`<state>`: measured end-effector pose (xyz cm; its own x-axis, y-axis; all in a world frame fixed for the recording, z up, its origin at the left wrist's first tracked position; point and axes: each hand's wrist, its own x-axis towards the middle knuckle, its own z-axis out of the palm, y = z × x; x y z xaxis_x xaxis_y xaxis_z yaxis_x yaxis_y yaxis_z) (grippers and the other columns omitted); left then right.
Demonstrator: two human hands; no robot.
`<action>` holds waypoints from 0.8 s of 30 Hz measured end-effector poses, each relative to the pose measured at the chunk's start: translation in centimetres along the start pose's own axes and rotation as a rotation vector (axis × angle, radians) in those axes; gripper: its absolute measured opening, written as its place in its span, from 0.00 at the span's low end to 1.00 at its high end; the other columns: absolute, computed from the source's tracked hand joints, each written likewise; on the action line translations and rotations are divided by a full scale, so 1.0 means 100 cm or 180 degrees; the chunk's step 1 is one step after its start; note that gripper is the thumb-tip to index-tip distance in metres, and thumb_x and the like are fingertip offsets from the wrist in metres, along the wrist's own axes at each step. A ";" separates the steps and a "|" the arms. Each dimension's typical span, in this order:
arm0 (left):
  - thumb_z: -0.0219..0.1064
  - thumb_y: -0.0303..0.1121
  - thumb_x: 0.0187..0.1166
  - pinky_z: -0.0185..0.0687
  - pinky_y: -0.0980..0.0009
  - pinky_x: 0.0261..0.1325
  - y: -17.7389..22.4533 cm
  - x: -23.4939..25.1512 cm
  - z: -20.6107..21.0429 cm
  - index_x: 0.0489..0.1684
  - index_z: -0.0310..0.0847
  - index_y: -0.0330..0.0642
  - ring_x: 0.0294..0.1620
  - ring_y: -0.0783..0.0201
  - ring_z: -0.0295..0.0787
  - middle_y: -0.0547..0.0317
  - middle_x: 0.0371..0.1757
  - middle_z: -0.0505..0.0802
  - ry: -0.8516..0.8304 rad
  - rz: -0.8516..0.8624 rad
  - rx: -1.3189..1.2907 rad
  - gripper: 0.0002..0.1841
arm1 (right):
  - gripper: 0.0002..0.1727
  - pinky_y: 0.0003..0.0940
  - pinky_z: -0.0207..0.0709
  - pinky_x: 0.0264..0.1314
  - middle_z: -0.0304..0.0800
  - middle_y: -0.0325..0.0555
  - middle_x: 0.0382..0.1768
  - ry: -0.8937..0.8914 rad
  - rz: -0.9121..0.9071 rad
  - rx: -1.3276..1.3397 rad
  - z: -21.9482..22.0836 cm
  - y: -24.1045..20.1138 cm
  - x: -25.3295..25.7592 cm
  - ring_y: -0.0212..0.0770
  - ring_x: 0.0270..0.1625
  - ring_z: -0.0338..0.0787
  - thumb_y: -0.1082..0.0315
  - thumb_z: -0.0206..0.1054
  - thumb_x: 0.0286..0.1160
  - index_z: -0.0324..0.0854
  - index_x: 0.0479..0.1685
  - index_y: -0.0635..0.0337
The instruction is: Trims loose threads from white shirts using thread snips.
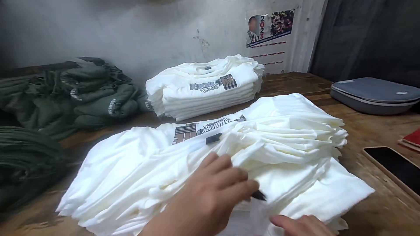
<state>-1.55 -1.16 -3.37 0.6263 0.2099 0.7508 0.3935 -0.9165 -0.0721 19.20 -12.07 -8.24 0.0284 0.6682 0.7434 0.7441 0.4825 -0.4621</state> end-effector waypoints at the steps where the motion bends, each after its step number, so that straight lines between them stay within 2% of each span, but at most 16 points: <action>1: 0.61 0.37 0.87 0.69 0.65 0.46 0.005 -0.004 -0.006 0.51 0.89 0.57 0.40 0.64 0.80 0.67 0.43 0.92 0.0000 0.0119 0.0131 0.09 | 0.14 0.34 0.76 0.35 0.88 0.42 0.23 0.0154 -0.0007 -0.0102 0.008 -0.001 0.000 0.39 0.29 0.83 0.54 0.78 0.71 0.96 0.35 0.56; 3: 0.62 0.33 0.86 0.65 0.62 0.50 0.018 -0.007 -0.020 0.52 0.88 0.55 0.41 0.61 0.78 0.64 0.43 0.90 -0.0130 0.0171 0.0376 0.08 | 0.09 0.31 0.72 0.38 0.87 0.41 0.23 0.0418 -0.0070 -0.0126 0.016 -0.002 -0.002 0.38 0.32 0.82 0.59 0.78 0.70 0.96 0.30 0.54; 6: 0.61 0.28 0.86 0.64 0.60 0.55 0.032 -0.006 -0.028 0.58 0.88 0.52 0.42 0.58 0.77 0.59 0.44 0.89 -0.0283 0.0246 0.0567 0.12 | 0.08 0.27 0.71 0.43 0.86 0.42 0.23 0.0578 -0.0169 0.0007 0.016 -0.003 -0.005 0.36 0.35 0.81 0.62 0.76 0.72 0.95 0.30 0.56; 9: 0.56 0.28 0.87 0.64 0.61 0.51 0.029 -0.004 -0.014 0.51 0.87 0.52 0.41 0.58 0.76 0.61 0.41 0.87 -0.0300 0.0395 0.0573 0.12 | 0.08 0.29 0.70 0.48 0.87 0.39 0.24 0.0637 -0.0324 -0.0095 0.017 -0.002 -0.007 0.36 0.37 0.81 0.61 0.77 0.72 0.95 0.31 0.53; 11: 0.58 0.35 0.88 0.67 0.60 0.51 0.022 -0.002 -0.007 0.50 0.86 0.55 0.43 0.60 0.80 0.63 0.42 0.89 -0.0263 0.0132 0.0325 0.09 | 0.11 0.35 0.65 0.55 0.87 0.39 0.26 0.0596 -0.0342 -0.0398 0.015 -0.004 -0.005 0.38 0.41 0.80 0.53 0.76 0.70 0.93 0.28 0.49; 13: 0.64 0.45 0.84 0.76 0.62 0.49 0.011 -0.001 -0.004 0.57 0.85 0.57 0.46 0.63 0.85 0.63 0.47 0.89 -0.0415 -0.0289 -0.0057 0.11 | 0.23 0.41 0.64 0.57 0.87 0.42 0.30 0.0523 -0.0129 -0.0693 0.015 -0.013 0.000 0.43 0.42 0.81 0.38 0.75 0.65 0.91 0.29 0.49; 14: 0.69 0.44 0.78 0.80 0.65 0.47 0.003 0.000 -0.002 0.59 0.86 0.58 0.46 0.65 0.85 0.63 0.47 0.88 -0.0502 -0.0444 -0.0341 0.14 | 0.30 0.43 0.65 0.55 0.87 0.44 0.30 0.0537 0.0003 -0.0808 0.018 -0.018 0.005 0.44 0.40 0.81 0.30 0.74 0.61 0.89 0.30 0.51; 15: 0.72 0.38 0.71 0.83 0.72 0.45 -0.006 0.001 0.000 0.53 0.89 0.57 0.43 0.70 0.85 0.65 0.45 0.88 -0.0534 -0.0523 -0.0662 0.13 | 0.36 0.45 0.65 0.53 0.87 0.44 0.29 0.0554 0.0126 -0.0950 0.024 -0.022 0.010 0.44 0.37 0.81 0.24 0.73 0.57 0.86 0.31 0.52; 16: 0.70 0.30 0.69 0.83 0.79 0.44 -0.014 0.003 0.002 0.43 0.92 0.54 0.42 0.76 0.85 0.66 0.44 0.89 -0.0580 -0.0542 -0.1051 0.09 | 0.38 0.48 0.65 0.52 0.85 0.43 0.28 0.0539 0.0222 -0.1081 0.032 -0.025 0.017 0.45 0.35 0.80 0.22 0.72 0.54 0.85 0.30 0.53; 17: 0.68 0.25 0.70 0.84 0.82 0.47 -0.020 0.006 0.001 0.39 0.93 0.50 0.44 0.78 0.86 0.66 0.46 0.90 -0.0691 -0.0511 -0.1405 0.09 | 0.35 0.51 0.65 0.51 0.85 0.41 0.27 0.0515 0.0288 -0.1212 0.039 -0.026 0.022 0.45 0.35 0.81 0.25 0.74 0.53 0.85 0.29 0.52; 19: 0.63 0.22 0.75 0.83 0.79 0.53 -0.027 0.012 -0.003 0.40 0.92 0.46 0.48 0.76 0.87 0.66 0.50 0.94 -0.0886 -0.0446 -0.1820 0.11 | 0.16 0.53 0.63 0.54 0.87 0.37 0.27 0.0561 0.0332 -0.1224 0.047 -0.026 0.029 0.44 0.38 0.84 0.49 0.78 0.50 0.88 0.29 0.50; 20: 0.61 0.22 0.76 0.82 0.79 0.49 -0.027 0.015 -0.003 0.42 0.91 0.44 0.44 0.76 0.86 0.66 0.44 0.93 -0.0895 -0.0504 -0.1877 0.11 | 0.11 0.53 0.63 0.57 0.91 0.37 0.30 0.0575 0.0300 -0.0994 0.046 -0.026 0.028 0.43 0.40 0.86 0.60 0.77 0.53 0.89 0.34 0.51; 21: 0.60 0.22 0.77 0.83 0.81 0.45 -0.026 0.017 -0.002 0.44 0.89 0.43 0.39 0.78 0.86 0.66 0.40 0.92 -0.0886 -0.0629 -0.1853 0.11 | 0.12 0.53 0.64 0.61 0.93 0.37 0.31 0.0564 0.0222 -0.0675 0.043 -0.025 0.025 0.41 0.40 0.87 0.65 0.76 0.58 0.90 0.43 0.54; 22: 0.60 0.23 0.79 0.83 0.83 0.42 -0.023 0.018 0.001 0.47 0.88 0.43 0.37 0.79 0.86 0.66 0.38 0.92 -0.0857 -0.0824 -0.1833 0.10 | 0.14 0.52 0.63 0.64 0.94 0.37 0.31 0.0551 0.0123 -0.0406 0.040 -0.020 0.020 0.38 0.39 0.86 0.66 0.76 0.65 0.89 0.50 0.55; 23: 0.61 0.24 0.80 0.82 0.83 0.41 -0.021 0.018 0.005 0.50 0.87 0.42 0.36 0.80 0.86 0.66 0.38 0.92 -0.0813 -0.1001 -0.1830 0.10 | 0.12 0.50 0.60 0.65 0.94 0.35 0.29 0.0613 0.0020 -0.0344 0.038 -0.014 0.015 0.35 0.38 0.85 0.63 0.76 0.70 0.91 0.51 0.52; 24: 0.62 0.25 0.80 0.82 0.83 0.40 -0.019 0.018 0.009 0.55 0.86 0.43 0.34 0.79 0.85 0.67 0.37 0.92 -0.0748 -0.1105 -0.1838 0.11 | 0.08 0.49 0.57 0.65 0.91 0.33 0.25 0.0713 -0.0073 -0.0464 0.036 -0.007 0.009 0.35 0.39 0.83 0.59 0.76 0.72 0.95 0.45 0.46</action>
<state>-0.57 1.32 -2.52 0.6835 0.5307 0.5012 0.2180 -0.8037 0.5536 16.30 -9.74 -8.94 0.1456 0.5082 0.8488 0.8340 0.3986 -0.3816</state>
